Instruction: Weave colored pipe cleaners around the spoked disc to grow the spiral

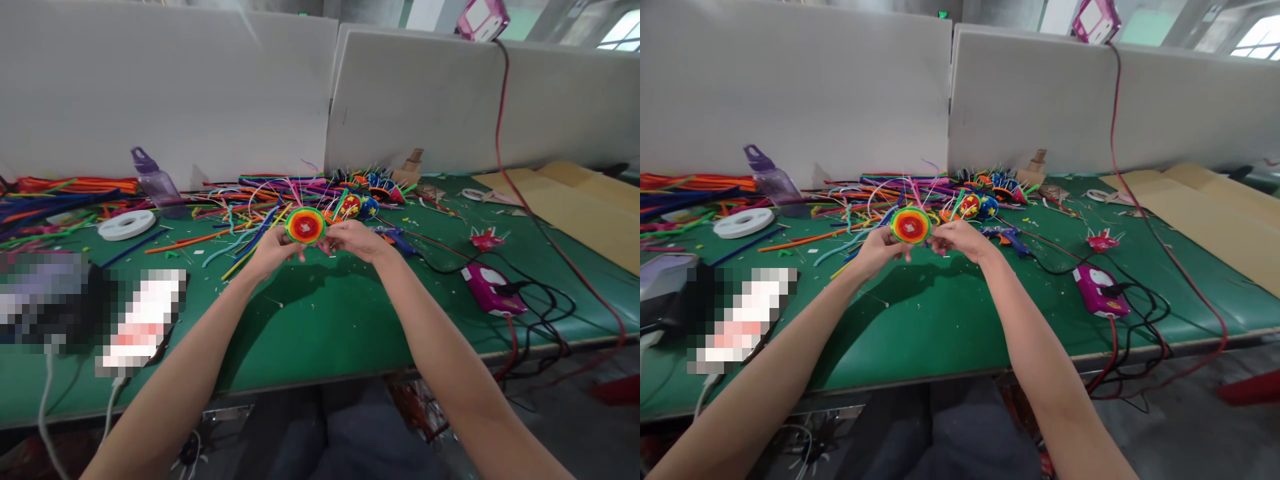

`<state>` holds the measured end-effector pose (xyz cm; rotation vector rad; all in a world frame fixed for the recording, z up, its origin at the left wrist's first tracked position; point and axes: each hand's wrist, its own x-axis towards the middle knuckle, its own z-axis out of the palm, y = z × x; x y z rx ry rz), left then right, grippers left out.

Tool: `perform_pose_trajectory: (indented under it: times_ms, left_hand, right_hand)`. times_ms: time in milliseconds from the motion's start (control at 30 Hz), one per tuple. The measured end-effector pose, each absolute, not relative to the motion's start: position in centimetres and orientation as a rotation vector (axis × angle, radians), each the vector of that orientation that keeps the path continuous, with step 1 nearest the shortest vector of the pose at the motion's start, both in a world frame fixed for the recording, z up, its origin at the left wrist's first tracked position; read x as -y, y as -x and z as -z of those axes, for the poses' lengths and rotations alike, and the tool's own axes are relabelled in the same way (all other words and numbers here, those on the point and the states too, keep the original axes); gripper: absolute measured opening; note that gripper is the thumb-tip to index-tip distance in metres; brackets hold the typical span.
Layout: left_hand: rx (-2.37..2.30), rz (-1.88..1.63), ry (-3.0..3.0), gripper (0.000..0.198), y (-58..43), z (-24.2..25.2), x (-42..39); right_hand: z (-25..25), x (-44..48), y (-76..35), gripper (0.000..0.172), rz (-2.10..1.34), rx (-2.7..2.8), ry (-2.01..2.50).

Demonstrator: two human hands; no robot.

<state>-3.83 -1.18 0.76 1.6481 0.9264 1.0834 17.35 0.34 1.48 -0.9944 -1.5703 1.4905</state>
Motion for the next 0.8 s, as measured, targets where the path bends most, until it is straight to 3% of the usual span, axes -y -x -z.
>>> perform_pose_trajectory:
  times_ms: [300, 567, 800]
  left_hand:
    - [-0.912, -1.087, -1.495, 0.019, 3.81, -1.51, 1.50]
    - [-0.980, -1.118, -1.672, 0.016, 4.02, -0.88, 0.85]
    - [-0.941, -1.105, -1.635, 0.016, 3.80, -0.85, 1.06]
  right_hand:
    - [-1.34, -0.49, -17.09, 0.025, -1.530, 1.417, 0.982]
    - [-1.38, -0.57, -16.87, 0.036, -1.429, 1.457, 1.208]
    - [-1.15, -0.55, -16.94, 0.028, -1.564, 1.437, 1.016]
